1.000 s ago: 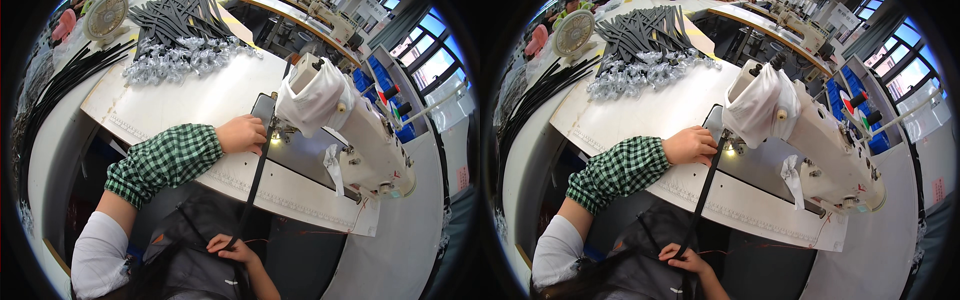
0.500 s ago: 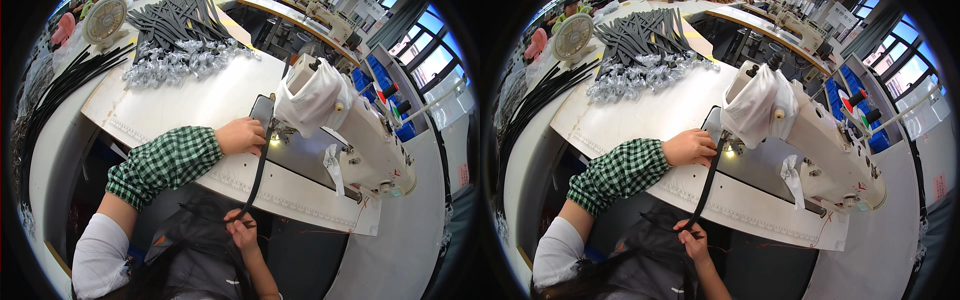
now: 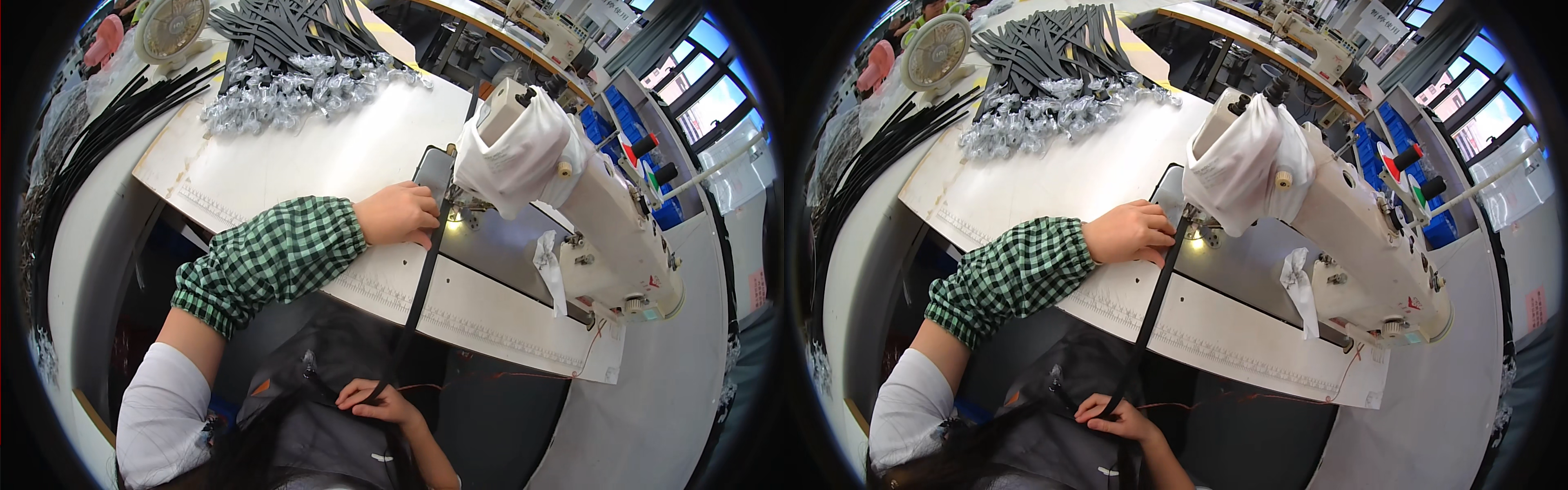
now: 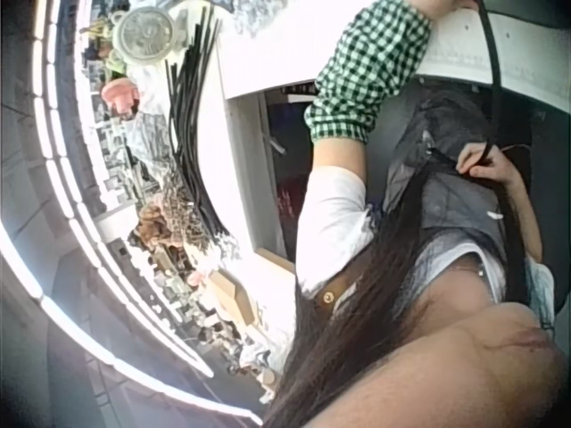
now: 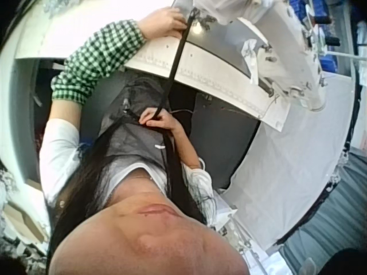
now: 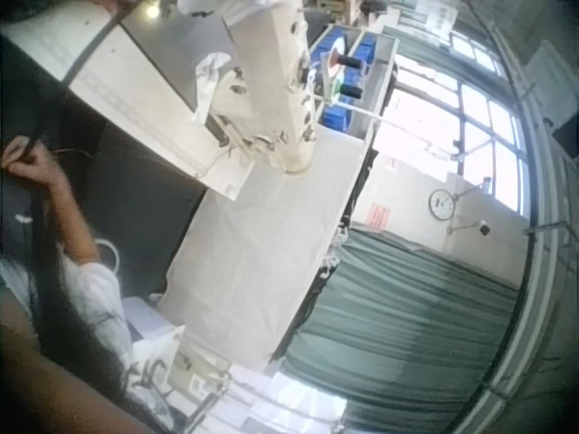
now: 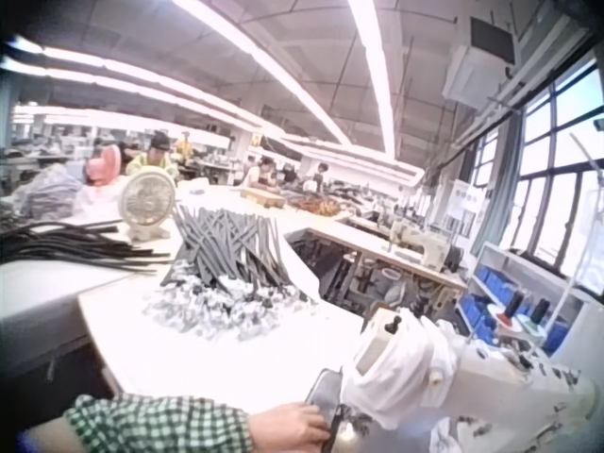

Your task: The person stitches long leather or fabric straps using an industrial sewing machine.

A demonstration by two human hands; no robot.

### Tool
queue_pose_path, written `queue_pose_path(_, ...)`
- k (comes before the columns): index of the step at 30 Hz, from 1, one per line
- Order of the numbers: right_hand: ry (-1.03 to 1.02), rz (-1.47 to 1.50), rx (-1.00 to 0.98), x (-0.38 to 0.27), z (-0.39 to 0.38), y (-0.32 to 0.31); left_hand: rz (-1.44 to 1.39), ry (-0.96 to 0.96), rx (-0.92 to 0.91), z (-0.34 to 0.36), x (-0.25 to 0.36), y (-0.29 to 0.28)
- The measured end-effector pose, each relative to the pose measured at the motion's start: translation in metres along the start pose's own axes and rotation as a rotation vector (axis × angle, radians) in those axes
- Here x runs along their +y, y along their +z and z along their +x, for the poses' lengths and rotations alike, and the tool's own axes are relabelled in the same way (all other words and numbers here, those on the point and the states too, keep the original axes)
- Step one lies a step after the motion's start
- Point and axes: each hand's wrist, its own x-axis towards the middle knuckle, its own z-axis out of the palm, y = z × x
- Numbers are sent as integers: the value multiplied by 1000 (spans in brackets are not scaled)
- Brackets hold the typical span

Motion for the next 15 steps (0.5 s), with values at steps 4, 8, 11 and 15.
queue_pose_path(4, -48, -34, 103, 0, 2, -2, -4, -2, -5, 1, 0, 1)
queue_pose_path(8, -127, -27, 253, -3, 9, -8, -17, 7, 4, 0, 0, 1)
queue_pose_path(11, -215, 1, 363, -5, 16, -10, -25, 7, 2, 0, 2, 0)
queue_pose_path(15, -302, 335, 528, -11, 24, -13, -33, 8, -2, 0, 1, 0)
